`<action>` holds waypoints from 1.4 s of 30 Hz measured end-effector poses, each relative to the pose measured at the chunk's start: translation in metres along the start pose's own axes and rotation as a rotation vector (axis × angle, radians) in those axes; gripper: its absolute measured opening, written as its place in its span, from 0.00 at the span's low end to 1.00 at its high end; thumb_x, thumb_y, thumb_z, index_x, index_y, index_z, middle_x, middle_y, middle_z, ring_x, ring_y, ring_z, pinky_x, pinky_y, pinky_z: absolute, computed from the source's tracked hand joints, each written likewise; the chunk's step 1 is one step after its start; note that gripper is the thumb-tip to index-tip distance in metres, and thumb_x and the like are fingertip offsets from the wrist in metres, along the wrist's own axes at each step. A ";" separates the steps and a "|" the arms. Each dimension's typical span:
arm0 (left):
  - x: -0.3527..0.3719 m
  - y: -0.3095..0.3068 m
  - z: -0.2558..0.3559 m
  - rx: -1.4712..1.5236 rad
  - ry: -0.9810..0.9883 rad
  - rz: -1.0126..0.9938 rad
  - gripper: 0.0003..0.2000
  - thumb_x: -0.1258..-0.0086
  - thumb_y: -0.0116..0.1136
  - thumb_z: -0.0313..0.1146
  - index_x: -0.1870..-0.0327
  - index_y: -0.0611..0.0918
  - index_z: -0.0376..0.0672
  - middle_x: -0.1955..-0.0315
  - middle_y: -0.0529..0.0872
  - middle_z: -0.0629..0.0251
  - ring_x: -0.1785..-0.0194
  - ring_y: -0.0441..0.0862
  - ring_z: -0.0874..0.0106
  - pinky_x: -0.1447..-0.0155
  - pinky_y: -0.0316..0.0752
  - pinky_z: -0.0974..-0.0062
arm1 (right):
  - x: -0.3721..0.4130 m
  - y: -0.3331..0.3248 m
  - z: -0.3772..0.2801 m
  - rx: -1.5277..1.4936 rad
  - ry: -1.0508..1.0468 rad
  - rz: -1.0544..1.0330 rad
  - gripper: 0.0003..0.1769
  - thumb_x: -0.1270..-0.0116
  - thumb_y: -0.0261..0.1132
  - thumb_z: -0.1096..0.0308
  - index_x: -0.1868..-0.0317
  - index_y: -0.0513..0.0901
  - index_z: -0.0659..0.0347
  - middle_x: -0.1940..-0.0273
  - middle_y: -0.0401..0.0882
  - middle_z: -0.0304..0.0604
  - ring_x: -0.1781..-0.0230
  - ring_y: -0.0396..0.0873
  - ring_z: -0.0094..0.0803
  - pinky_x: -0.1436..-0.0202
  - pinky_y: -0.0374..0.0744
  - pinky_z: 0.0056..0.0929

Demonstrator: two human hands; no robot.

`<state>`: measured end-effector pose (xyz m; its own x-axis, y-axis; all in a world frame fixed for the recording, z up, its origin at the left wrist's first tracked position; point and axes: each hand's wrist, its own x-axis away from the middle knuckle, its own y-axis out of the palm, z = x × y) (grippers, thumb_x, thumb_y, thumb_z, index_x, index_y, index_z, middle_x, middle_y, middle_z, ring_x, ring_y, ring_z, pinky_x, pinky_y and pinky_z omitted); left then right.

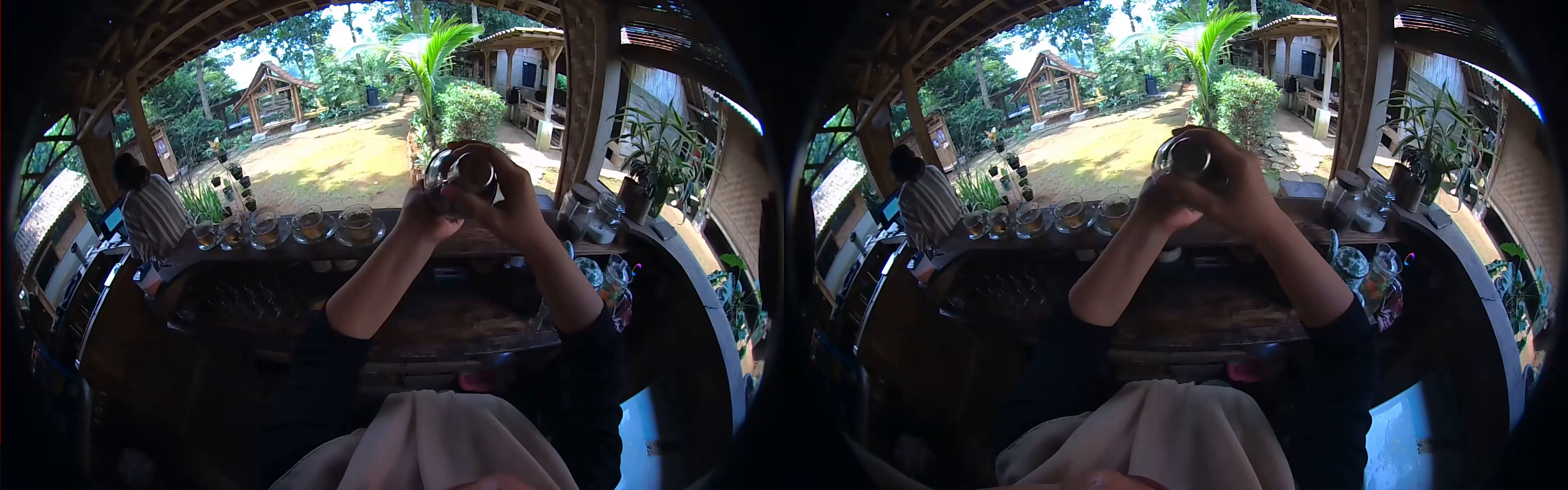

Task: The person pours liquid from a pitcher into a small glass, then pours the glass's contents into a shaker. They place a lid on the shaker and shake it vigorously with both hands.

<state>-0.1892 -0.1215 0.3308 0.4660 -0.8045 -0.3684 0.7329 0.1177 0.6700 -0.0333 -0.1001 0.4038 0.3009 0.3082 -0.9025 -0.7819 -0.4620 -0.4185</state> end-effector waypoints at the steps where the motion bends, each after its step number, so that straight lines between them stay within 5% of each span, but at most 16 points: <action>1: 0.005 0.023 -0.008 0.485 -0.292 0.261 0.21 0.23 0.39 0.47 0.45 0.76 0.39 0.55 0.84 0.55 0.57 0.85 0.63 0.51 0.83 0.65 | 0.009 -0.012 0.000 -0.037 0.217 0.042 0.20 0.50 0.75 0.66 0.55 0.81 0.58 0.52 0.83 0.45 0.50 0.81 0.39 0.48 0.80 0.38; 5: 0.045 0.077 -0.016 0.798 -0.556 -0.833 0.25 0.27 0.47 0.50 0.36 0.69 0.43 0.47 0.81 0.55 0.48 0.82 0.62 0.42 0.79 0.62 | 0.022 -0.076 -0.068 0.271 -0.417 -0.188 0.15 0.39 0.67 0.64 0.52 0.81 0.57 0.52 0.83 0.41 0.48 0.80 0.36 0.44 0.77 0.39; 7: 0.050 0.089 -0.035 0.234 -0.055 -0.625 0.27 0.29 0.51 0.52 0.35 0.70 0.43 0.45 0.79 0.55 0.42 0.79 0.61 0.38 0.75 0.59 | 0.044 -0.061 -0.065 0.243 -0.596 -0.170 0.11 0.35 0.62 0.65 0.52 0.81 0.55 0.52 0.84 0.38 0.50 0.81 0.31 0.42 0.76 0.37; 9: 0.045 0.112 -0.037 0.511 -0.169 -0.766 0.24 0.29 0.56 0.45 0.37 0.72 0.41 0.47 0.80 0.55 0.41 0.78 0.62 0.37 0.75 0.59 | 0.045 -0.009 -0.023 -0.290 -1.121 0.629 0.21 0.38 0.70 0.56 0.47 0.75 0.45 0.56 0.82 0.26 0.56 0.82 0.24 0.40 0.73 0.37; 10: 0.013 0.110 -0.042 0.495 -0.249 -0.755 0.22 0.28 0.54 0.44 0.39 0.73 0.40 0.47 0.80 0.56 0.42 0.79 0.62 0.38 0.76 0.59 | 0.048 -0.115 -0.043 0.296 -0.746 0.048 0.14 0.40 0.69 0.59 0.55 0.81 0.53 0.54 0.83 0.36 0.54 0.83 0.30 0.45 0.76 0.36; 13: -0.036 0.120 -0.091 -0.183 0.170 -0.551 0.20 0.25 0.45 0.47 0.45 0.75 0.40 0.50 0.82 0.57 0.48 0.82 0.62 0.42 0.78 0.59 | 0.054 -0.125 0.006 0.234 0.181 0.182 0.28 0.52 0.78 0.57 0.51 0.81 0.59 0.55 0.82 0.49 0.50 0.81 0.44 0.48 0.79 0.42; 14: -0.019 0.150 -0.082 0.211 -0.288 -0.074 0.20 0.25 0.44 0.46 0.46 0.76 0.39 0.54 0.83 0.56 0.50 0.83 0.61 0.43 0.78 0.60 | 0.057 -0.130 0.007 0.040 0.470 0.293 0.27 0.53 0.78 0.61 0.52 0.82 0.59 0.54 0.82 0.47 0.50 0.81 0.40 0.48 0.79 0.41; 18: 0.013 0.180 -0.069 0.611 -0.512 -0.802 0.21 0.26 0.46 0.47 0.44 0.76 0.39 0.53 0.84 0.54 0.48 0.83 0.61 0.42 0.78 0.62 | 0.053 -0.165 -0.080 0.420 -0.343 0.084 0.22 0.50 0.76 0.64 0.53 0.81 0.52 0.55 0.83 0.35 0.51 0.82 0.31 0.44 0.76 0.41; 22: 0.032 0.210 -0.070 0.313 -0.109 -0.586 0.24 0.25 0.46 0.52 0.42 0.75 0.41 0.52 0.84 0.55 0.51 0.84 0.65 0.43 0.79 0.63 | 0.064 -0.153 -0.055 0.419 -1.071 0.427 0.19 0.48 0.75 0.57 0.56 0.79 0.45 0.53 0.83 0.28 0.50 0.82 0.32 0.39 0.71 0.41; 26: -0.078 0.180 -0.110 0.099 -0.008 -0.924 0.20 0.30 0.53 0.40 0.42 0.75 0.37 0.53 0.83 0.55 0.50 0.83 0.66 0.45 0.79 0.65 | 0.065 -0.198 0.000 0.431 0.033 0.209 0.29 0.51 0.78 0.54 0.51 0.81 0.58 0.48 0.81 0.48 0.41 0.77 0.44 0.41 0.75 0.43; 29: -0.057 0.181 -0.118 -0.115 0.358 -0.841 0.26 0.37 0.66 0.37 0.39 0.74 0.37 0.47 0.81 0.56 0.46 0.82 0.67 0.43 0.78 0.71 | 0.067 -0.195 -0.026 0.491 0.026 0.218 0.29 0.53 0.78 0.55 0.52 0.81 0.56 0.48 0.82 0.46 0.40 0.76 0.43 0.35 0.70 0.45; 32: 0.004 0.212 -0.081 0.394 -0.484 -0.772 0.19 0.26 0.45 0.42 0.46 0.76 0.35 0.56 0.84 0.53 0.53 0.84 0.62 0.48 0.81 0.61 | 0.072 -0.184 -0.091 0.660 -0.672 0.006 0.12 0.34 0.63 0.58 0.52 0.82 0.48 0.48 0.82 0.39 0.43 0.79 0.36 0.26 0.49 0.55; 35: 0.036 0.236 -0.074 0.383 0.153 -0.744 0.19 0.28 0.48 0.46 0.49 0.78 0.39 0.62 0.86 0.55 0.59 0.85 0.64 0.54 0.82 0.63 | 0.065 -0.185 -0.064 0.668 -0.729 0.091 0.24 0.42 0.69 0.52 0.49 0.80 0.55 0.48 0.82 0.42 0.42 0.77 0.42 0.26 0.53 0.53; 37: -0.016 0.230 -0.063 0.454 -0.436 -0.867 0.19 0.30 0.49 0.47 0.51 0.80 0.40 0.66 0.86 0.57 0.61 0.85 0.63 0.56 0.82 0.62 | 0.060 -0.185 -0.039 0.668 -0.781 0.176 0.36 0.49 0.74 0.46 0.46 0.78 0.61 0.48 0.81 0.46 0.41 0.75 0.47 0.27 0.57 0.50; 41: -0.069 0.209 -0.122 -0.319 0.684 -0.588 0.20 0.29 0.45 0.47 0.54 0.80 0.39 0.63 0.86 0.56 0.61 0.85 0.61 0.53 0.82 0.61 | 0.044 -0.170 -0.019 0.578 -0.080 0.350 0.31 0.54 0.77 0.49 0.53 0.82 0.58 0.51 0.83 0.45 0.42 0.77 0.47 0.26 0.56 0.46; 42: -0.049 0.201 -0.096 0.136 0.042 -0.771 0.18 0.29 0.45 0.44 0.53 0.79 0.39 0.61 0.86 0.55 0.59 0.85 0.61 0.52 0.82 0.61 | 0.042 -0.163 -0.033 0.524 0.008 0.375 0.29 0.55 0.78 0.50 0.56 0.83 0.57 0.52 0.83 0.45 0.43 0.77 0.47 0.26 0.55 0.47</action>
<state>-0.0177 -0.0025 0.4219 -0.1295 -0.6068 -0.7842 0.7914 -0.5397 0.2870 0.1246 -0.0395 0.4311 -0.0421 0.1980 -0.9793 -0.9972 -0.0687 0.0290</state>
